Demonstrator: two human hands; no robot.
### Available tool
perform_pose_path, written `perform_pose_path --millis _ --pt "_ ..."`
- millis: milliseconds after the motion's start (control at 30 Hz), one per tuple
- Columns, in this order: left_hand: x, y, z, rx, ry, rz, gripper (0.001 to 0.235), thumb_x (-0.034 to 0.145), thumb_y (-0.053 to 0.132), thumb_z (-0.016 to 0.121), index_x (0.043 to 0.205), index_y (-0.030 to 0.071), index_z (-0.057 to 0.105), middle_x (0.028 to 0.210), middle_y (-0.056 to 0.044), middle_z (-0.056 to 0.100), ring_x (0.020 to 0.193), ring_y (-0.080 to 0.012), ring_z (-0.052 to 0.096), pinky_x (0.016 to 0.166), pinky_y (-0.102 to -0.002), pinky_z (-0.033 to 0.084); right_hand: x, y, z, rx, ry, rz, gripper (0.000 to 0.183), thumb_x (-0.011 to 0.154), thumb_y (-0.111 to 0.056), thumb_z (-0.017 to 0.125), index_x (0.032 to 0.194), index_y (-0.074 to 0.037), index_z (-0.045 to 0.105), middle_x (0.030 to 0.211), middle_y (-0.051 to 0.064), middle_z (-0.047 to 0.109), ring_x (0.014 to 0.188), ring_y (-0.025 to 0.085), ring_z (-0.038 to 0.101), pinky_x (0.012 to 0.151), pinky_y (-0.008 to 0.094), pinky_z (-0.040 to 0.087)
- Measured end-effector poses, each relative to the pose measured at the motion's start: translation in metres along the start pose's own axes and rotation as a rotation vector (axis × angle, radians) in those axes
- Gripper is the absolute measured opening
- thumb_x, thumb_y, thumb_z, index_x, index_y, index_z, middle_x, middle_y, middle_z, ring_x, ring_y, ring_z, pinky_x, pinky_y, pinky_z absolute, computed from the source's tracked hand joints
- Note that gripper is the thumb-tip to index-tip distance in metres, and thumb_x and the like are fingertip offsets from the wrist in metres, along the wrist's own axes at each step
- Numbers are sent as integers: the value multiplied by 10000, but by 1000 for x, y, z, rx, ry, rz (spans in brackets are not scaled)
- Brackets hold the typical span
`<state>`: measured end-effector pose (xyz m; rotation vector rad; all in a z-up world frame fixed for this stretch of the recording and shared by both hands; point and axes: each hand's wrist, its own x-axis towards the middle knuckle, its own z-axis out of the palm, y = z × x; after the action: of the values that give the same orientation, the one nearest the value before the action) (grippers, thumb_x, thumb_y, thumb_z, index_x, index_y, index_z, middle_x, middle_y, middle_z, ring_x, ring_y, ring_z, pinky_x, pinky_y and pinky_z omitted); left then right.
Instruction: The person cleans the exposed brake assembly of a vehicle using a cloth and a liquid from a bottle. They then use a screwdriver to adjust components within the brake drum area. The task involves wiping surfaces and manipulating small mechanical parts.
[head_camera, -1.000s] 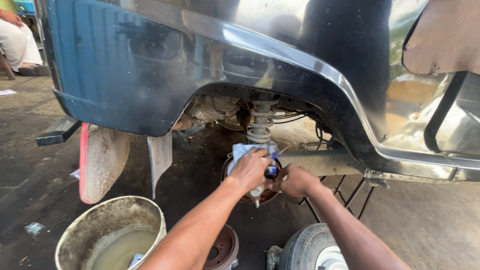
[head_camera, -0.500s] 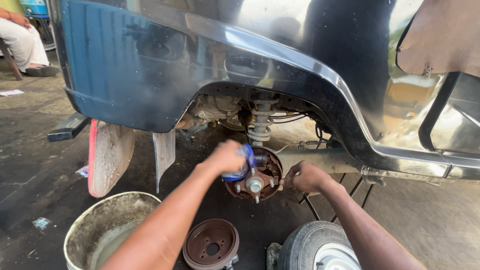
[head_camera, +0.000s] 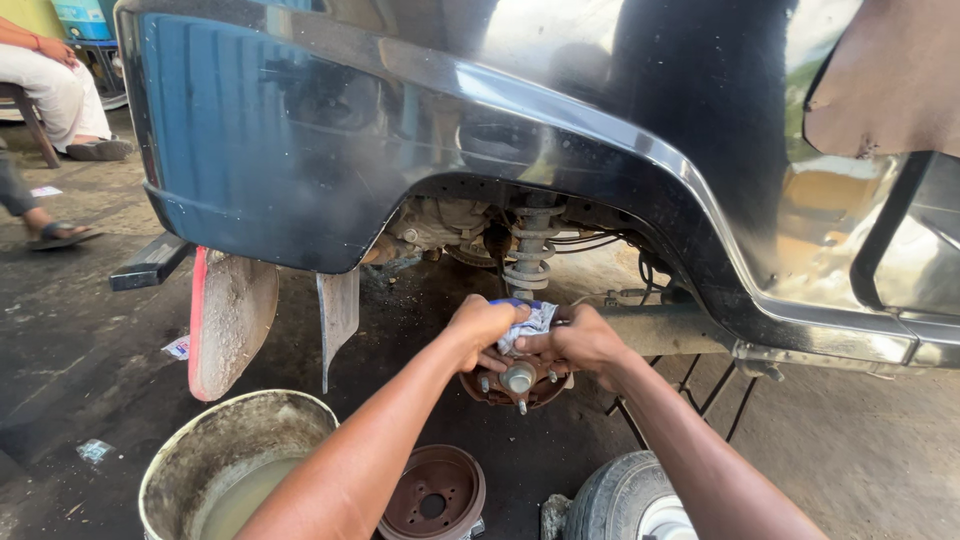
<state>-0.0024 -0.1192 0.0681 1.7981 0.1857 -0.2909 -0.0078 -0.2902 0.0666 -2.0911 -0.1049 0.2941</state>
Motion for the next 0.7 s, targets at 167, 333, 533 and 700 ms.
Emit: perform_pose_path --millis 167,333,533,700 --pt "11 2 -3 -22 -312 48 435 1012 390 530 1207 20 651 1086 -174 727 848 -283 759 754 -435 651 5 -9 5 -249 75 -167 590 890 -210 760 1404 -27 535 1106 129 744 943 213 753 791 346 605" --pt "8 16 -30 336 104 226 268 934 318 702 970 56 737 846 -79 730 684 -180 708 606 -320 589 18 -7 6 -725 291 -167 571 891 72 527 1448 -54 549 1225 232 679 936 282 772 830 385 667" --pt "21 -14 -80 156 289 279 275 924 263 723 927 -11 741 791 -88 742 587 -131 639 484 -292 474 57 31 49 -1089 302 -511 388 982 -215 588 1344 -90 651 1422 227 560 1241 358 621 1047 474 535" --pt "30 -22 -77 250 250 306 281 868 282 767 987 27 772 890 -118 766 756 -198 713 659 -361 534 43 36 39 -1090 299 -761 548 789 -152 660 1335 -169 686 1487 172 558 1268 450 566 946 553 528"
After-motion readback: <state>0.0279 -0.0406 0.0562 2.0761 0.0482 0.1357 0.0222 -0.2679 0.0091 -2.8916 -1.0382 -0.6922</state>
